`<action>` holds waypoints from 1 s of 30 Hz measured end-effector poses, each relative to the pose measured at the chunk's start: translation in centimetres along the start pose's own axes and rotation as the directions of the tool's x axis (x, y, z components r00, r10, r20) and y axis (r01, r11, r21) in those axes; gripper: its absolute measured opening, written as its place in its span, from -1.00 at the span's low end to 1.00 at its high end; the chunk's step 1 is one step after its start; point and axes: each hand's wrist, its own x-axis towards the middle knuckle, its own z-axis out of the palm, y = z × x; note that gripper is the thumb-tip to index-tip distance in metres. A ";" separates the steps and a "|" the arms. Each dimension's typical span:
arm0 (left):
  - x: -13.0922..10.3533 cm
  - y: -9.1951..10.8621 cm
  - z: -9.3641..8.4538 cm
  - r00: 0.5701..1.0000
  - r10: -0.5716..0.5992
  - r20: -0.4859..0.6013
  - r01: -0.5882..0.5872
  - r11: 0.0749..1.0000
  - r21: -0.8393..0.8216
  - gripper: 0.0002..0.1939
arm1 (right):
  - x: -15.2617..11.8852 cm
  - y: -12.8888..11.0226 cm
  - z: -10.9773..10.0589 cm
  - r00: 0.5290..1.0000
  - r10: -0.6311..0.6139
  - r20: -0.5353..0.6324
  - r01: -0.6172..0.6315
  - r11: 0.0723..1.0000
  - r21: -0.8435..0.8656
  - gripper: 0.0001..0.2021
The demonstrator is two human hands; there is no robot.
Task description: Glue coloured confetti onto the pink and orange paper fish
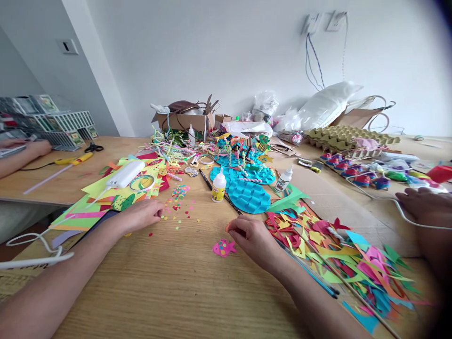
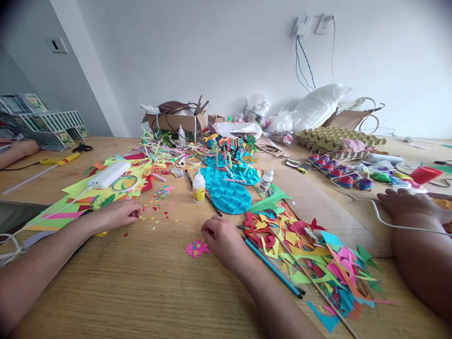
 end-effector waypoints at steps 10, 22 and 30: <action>0.2 -0.1 0.0 1.000 -0.009 0.014 0.009 1.000 -0.019 -0.89 | -0.1 0.0 -0.2 1.000 -0.011 -0.011 0.011 1.000 0.004 -0.83; 0.1 0.5 -0.4 0.999 -0.003 -0.050 -0.001 0.997 -0.075 -0.85 | -0.3 0.2 -0.5 0.999 -0.027 -0.039 0.028 0.999 0.031 -0.84; -0.7 8.7 -1.1 0.992 0.098 -0.076 -0.123 0.798 -0.590 -0.83 | -0.6 -1.1 -0.9 0.999 0.052 0.002 -0.051 0.972 0.230 -0.88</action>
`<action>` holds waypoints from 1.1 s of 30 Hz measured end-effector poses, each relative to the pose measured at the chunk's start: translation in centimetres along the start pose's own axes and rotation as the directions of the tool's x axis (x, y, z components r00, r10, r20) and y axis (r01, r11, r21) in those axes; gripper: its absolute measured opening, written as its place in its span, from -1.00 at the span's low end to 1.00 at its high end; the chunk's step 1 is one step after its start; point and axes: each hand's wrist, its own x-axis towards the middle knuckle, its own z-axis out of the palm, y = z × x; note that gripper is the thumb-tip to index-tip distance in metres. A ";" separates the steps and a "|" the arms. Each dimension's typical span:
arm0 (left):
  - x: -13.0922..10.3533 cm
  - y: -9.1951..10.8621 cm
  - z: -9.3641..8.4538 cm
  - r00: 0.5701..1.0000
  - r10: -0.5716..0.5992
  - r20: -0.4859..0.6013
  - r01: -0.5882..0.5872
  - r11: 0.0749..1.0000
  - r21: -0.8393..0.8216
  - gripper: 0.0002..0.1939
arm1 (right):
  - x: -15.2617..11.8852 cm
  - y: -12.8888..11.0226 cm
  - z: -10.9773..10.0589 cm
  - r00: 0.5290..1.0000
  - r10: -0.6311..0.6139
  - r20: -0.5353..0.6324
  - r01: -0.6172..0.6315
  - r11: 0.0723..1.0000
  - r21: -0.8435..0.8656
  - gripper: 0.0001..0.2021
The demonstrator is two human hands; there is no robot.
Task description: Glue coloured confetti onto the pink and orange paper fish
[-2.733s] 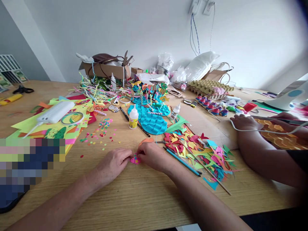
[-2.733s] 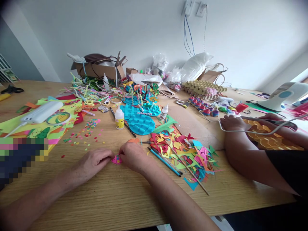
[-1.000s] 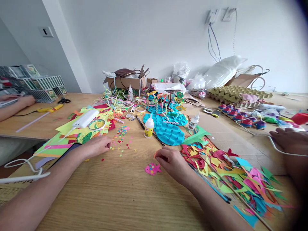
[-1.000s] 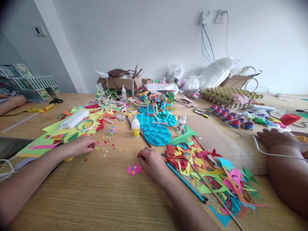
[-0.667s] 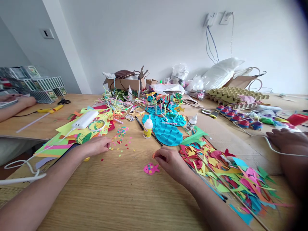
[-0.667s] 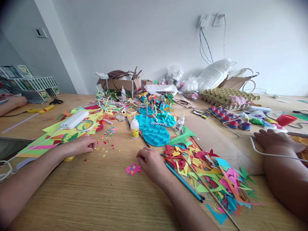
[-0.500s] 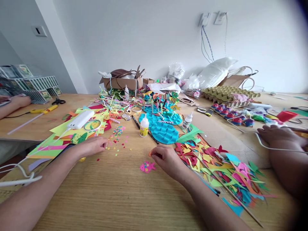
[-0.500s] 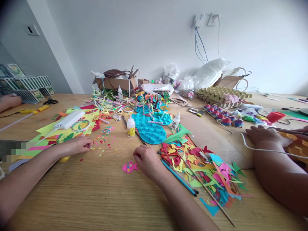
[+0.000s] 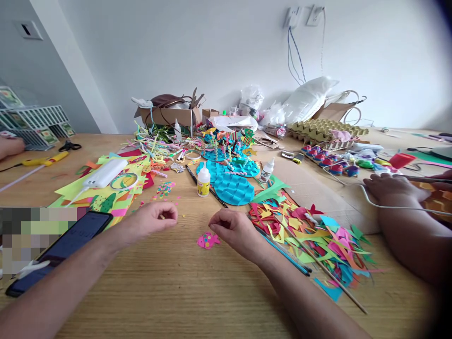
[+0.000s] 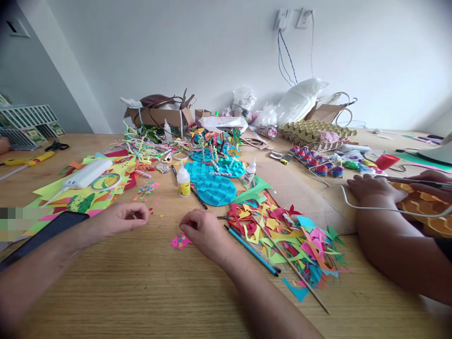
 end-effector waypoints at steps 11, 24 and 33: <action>0.9 1.7 5.9 0.997 -0.056 0.058 0.079 0.814 -0.576 -0.84 | -0.1 0.1 2.5 0.997 0.073 -0.008 -0.071 0.987 0.147 -0.97; 0.9 1.6 6.7 0.995 -0.092 0.046 0.102 0.806 -0.583 -0.79 | -0.1 0.4 2.7 0.997 0.074 -0.001 -0.074 0.995 0.062 -0.89; 0.7 1.8 6.7 0.992 -0.117 0.055 0.127 0.812 -0.569 -0.78 | 0.0 -0.1 2.1 0.988 0.128 0.089 -0.131 0.991 0.035 -0.88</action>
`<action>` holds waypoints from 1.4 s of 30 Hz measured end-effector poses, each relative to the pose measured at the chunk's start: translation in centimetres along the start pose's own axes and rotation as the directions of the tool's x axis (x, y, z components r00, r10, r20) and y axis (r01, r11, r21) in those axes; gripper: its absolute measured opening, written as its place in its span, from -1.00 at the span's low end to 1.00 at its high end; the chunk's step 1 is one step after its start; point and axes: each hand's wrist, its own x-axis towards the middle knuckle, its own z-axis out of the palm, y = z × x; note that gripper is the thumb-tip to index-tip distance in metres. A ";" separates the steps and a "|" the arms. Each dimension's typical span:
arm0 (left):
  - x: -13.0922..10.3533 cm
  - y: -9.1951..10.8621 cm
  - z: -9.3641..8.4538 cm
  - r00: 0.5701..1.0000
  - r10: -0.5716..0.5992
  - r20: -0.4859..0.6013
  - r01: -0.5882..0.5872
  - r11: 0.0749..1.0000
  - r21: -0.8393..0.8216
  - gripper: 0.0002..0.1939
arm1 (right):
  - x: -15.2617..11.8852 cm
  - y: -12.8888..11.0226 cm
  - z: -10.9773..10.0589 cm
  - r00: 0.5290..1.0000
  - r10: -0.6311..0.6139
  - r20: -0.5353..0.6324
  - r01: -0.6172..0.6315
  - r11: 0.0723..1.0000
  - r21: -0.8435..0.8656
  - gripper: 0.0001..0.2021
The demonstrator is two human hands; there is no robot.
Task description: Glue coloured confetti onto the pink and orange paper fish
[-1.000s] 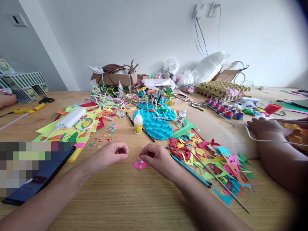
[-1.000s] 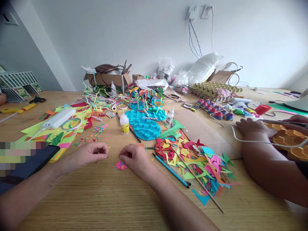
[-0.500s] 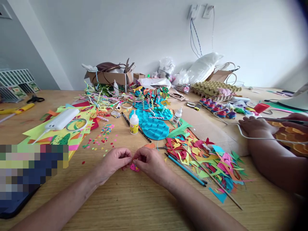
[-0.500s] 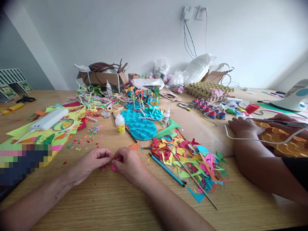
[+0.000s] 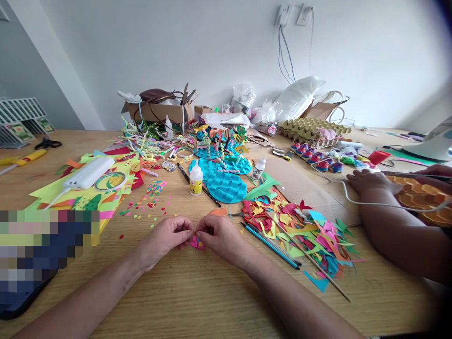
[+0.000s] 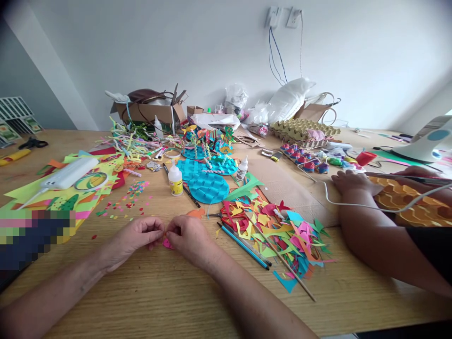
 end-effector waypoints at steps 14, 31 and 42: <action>0.1 -1.4 0.1 0.967 0.255 0.007 -0.209 0.774 0.597 -0.90 | -0.2 0.1 -2.5 0.985 0.043 0.168 0.022 0.932 -0.363 -0.85; 0.1 -1.5 0.3 0.948 0.318 0.035 -0.261 0.704 0.661 -0.85 | -0.3 -0.4 -1.1 0.973 0.078 0.216 0.069 0.800 -0.595 -0.78; 0.2 -1.8 0.2 0.929 0.365 0.064 -0.316 0.690 0.651 -0.84 | -0.3 -0.4 -0.9 0.978 0.053 0.201 0.090 0.766 -0.637 -0.80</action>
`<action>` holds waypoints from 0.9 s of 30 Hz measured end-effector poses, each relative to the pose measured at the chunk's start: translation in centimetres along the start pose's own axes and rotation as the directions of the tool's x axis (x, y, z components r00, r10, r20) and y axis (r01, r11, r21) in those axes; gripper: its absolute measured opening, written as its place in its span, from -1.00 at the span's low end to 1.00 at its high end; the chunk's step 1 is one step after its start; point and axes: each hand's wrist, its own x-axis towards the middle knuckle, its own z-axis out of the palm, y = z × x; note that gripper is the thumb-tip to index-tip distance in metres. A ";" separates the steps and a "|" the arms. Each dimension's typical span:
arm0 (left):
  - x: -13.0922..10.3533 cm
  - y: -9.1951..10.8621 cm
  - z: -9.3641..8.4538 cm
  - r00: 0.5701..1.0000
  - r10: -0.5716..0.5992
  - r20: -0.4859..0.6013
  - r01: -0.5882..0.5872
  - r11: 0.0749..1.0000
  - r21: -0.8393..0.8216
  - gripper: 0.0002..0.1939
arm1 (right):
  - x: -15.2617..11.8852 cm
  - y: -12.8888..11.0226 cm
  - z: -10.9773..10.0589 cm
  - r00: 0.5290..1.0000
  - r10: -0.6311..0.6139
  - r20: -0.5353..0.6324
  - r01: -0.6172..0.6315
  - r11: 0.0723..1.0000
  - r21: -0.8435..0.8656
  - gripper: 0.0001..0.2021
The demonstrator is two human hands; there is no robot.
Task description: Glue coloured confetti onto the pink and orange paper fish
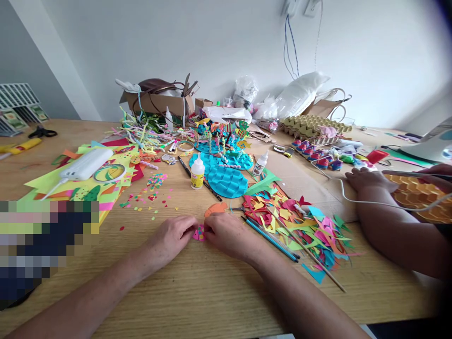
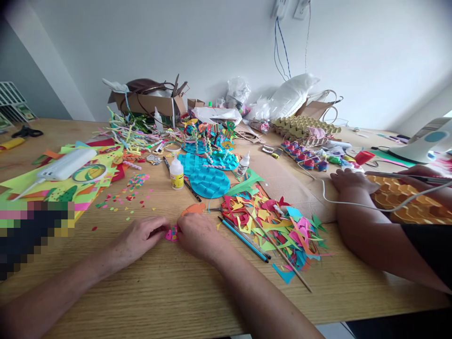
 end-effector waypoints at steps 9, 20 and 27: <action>0.0 0.0 0.0 1.000 -0.018 0.002 0.018 1.000 0.002 -0.85 | 0.2 0.2 0.5 0.999 0.008 -0.032 -0.008 1.000 -0.015 -0.85; -0.2 0.5 -0.4 0.997 -0.068 0.036 0.067 0.998 0.013 -0.85 | 0.2 0.7 0.1 0.999 -0.005 -0.041 0.008 0.997 0.079 -0.84; -0.2 0.6 -0.5 0.995 -0.099 0.032 0.099 0.995 -0.002 -0.85 | 0.0 0.7 0.1 0.999 -0.021 -0.042 0.026 0.993 0.111 -0.82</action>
